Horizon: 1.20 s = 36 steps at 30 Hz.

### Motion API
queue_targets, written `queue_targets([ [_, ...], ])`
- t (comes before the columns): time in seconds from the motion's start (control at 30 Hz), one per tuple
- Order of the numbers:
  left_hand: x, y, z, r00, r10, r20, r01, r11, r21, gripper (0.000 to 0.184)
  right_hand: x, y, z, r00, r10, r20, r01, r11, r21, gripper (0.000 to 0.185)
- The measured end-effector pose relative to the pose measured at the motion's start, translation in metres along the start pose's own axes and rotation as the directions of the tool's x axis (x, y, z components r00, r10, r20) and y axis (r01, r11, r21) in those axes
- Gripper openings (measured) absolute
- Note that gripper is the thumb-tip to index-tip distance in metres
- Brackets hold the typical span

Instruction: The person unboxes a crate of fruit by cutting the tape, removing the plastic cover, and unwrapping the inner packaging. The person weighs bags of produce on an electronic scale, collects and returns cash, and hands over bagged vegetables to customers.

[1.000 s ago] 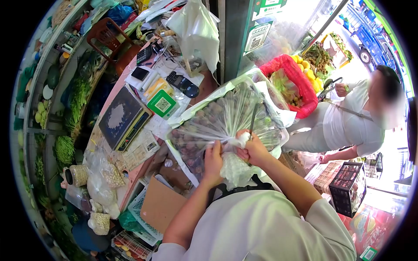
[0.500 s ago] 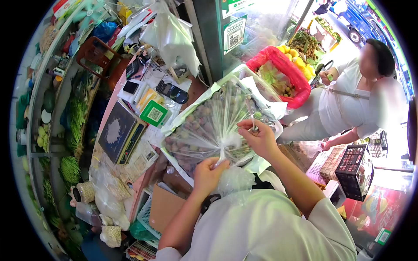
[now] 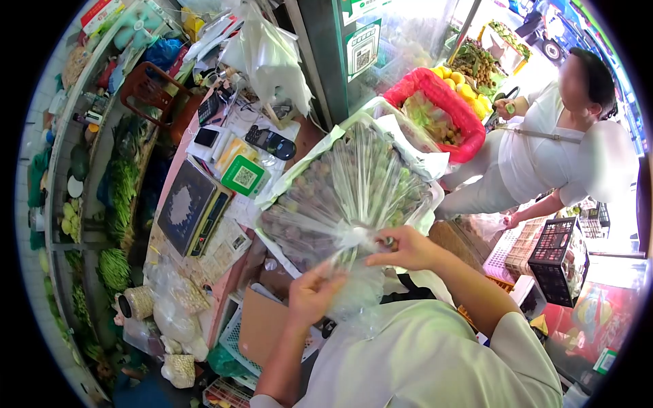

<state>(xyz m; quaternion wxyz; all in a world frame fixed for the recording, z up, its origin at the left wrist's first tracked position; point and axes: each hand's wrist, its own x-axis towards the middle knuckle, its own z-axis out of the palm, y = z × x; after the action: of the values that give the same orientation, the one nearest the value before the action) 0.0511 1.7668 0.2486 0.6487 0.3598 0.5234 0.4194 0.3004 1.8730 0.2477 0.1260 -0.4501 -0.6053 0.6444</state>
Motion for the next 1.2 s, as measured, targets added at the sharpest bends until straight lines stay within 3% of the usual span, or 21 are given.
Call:
queue_targets([
  [0.03, 0.0, 0.008, 0.0, 0.997, 0.002, -0.071, -0.012, 0.989, -0.148, 0.044, -0.002, 0.007, -0.002, 0.994, -0.066, -0.084, 0.068, 0.998, 0.018, 0.04],
  [0.07, -0.001, 0.009, -0.005, 0.997, 0.001, -0.077, -0.013, 0.988, -0.152, 0.044, -0.006, 0.009, -0.006, 0.995, -0.065, -0.078, 0.066, 0.998, 0.016, 0.04],
  [0.13, -0.004, 0.01, -0.018, 0.992, -0.114, -0.044, 0.108, 0.987, -0.122, 0.03, -0.011, 0.007, -0.012, 0.975, -0.15, -0.165, 0.133, 0.985, -0.115, 0.032],
  [0.2, -0.008, 0.004, -0.028, 0.998, -0.066, 0.0, 0.066, 0.997, -0.027, 0.025, -0.013, 0.005, -0.011, 0.963, -0.168, -0.21, 0.155, 0.985, -0.074, 0.025],
  [0.27, -0.016, 0.003, -0.032, 0.998, -0.023, 0.05, 0.02, 0.998, 0.068, 0.021, -0.014, 0.012, -0.009, 0.917, -0.23, -0.325, 0.183, 0.969, -0.168, 0.03],
  [0.4, -0.032, 0.016, -0.036, 0.994, -0.097, 0.052, 0.088, 0.985, 0.149, 0.019, -0.027, 0.021, -0.001, 0.927, -0.19, -0.322, 0.19, 0.981, -0.033, 0.04],
  [0.5, -0.041, 0.007, -0.051, 0.988, -0.144, 0.053, 0.134, 0.979, 0.153, 0.019, -0.042, 0.031, -0.005, 0.953, -0.191, -0.237, 0.193, 0.981, -0.012, 0.029],
  [0.57, -0.044, -0.003, -0.06, 0.986, -0.157, 0.052, 0.15, 0.982, 0.113, 0.018, -0.051, 0.025, -0.009, 0.943, -0.279, -0.182, 0.311, 0.933, 0.181, 0.017],
  [0.6, -0.045, -0.006, -0.063, 0.988, -0.155, 0.014, 0.153, 0.986, 0.07, 0.016, -0.057, 0.023, -0.012, 0.943, -0.279, -0.181, 0.31, 0.933, 0.181, 0.017],
  [0.67, -0.046, -0.013, -0.069, 0.988, -0.152, -0.018, 0.152, 0.988, 0.026, 0.014, -0.07, 0.021, -0.02, 0.985, -0.133, -0.109, 0.158, 0.951, 0.265, 0.015],
  [0.73, -0.049, -0.021, -0.078, 0.997, -0.068, -0.036, 0.066, 0.996, -0.068, 0.006, -0.08, 0.03, -0.032, 0.983, -0.166, -0.08, 0.18, 0.956, 0.231, 0.016],
  [0.83, -0.063, -0.02, -0.099, 0.996, -0.089, -0.004, 0.087, 0.976, -0.198, 0.007, -0.099, 0.032, -0.042, 0.994, -0.101, -0.036, 0.107, 0.944, 0.312, 0.02],
  [0.93, -0.084, -0.017, -0.129, 0.988, -0.15, 0.032, 0.152, 0.985, -0.083, 0.009, -0.116, 0.061, -0.049, 0.998, 0.019, -0.064, 0.001, 0.951, 0.309, 0.024],
  [1.0, -0.097, -0.021, -0.152, 0.974, -0.217, 0.06, 0.218, 0.976, -0.017, 0.009, -0.119, 0.082, -0.043, 0.992, 0.049, -0.117, -0.014, 0.957, 0.289, 0.026],
  [1.1, -0.108, -0.046, -0.176, 0.93, -0.363, 0.062, 0.358, 0.931, 0.077, 0.006, -0.115, 0.099, -0.031, 0.946, 0.128, -0.299, -0.141, 0.99, -0.022, 0.027],
  [1.13, -0.111, -0.06, -0.184, 0.899, -0.437, 0.038, 0.432, 0.896, 0.105, 0.005, -0.112, 0.112, -0.024, 0.944, 0.138, -0.3, -0.15, 0.989, -0.017, 0.027],
  [1.2, -0.111, -0.099, -0.201, 0.873, -0.487, 0.02, 0.483, 0.87, 0.101, 0.004, -0.101, 0.153, -0.009, 0.836, 0.068, -0.545, -0.177, 0.973, -0.151, 0.026],
])
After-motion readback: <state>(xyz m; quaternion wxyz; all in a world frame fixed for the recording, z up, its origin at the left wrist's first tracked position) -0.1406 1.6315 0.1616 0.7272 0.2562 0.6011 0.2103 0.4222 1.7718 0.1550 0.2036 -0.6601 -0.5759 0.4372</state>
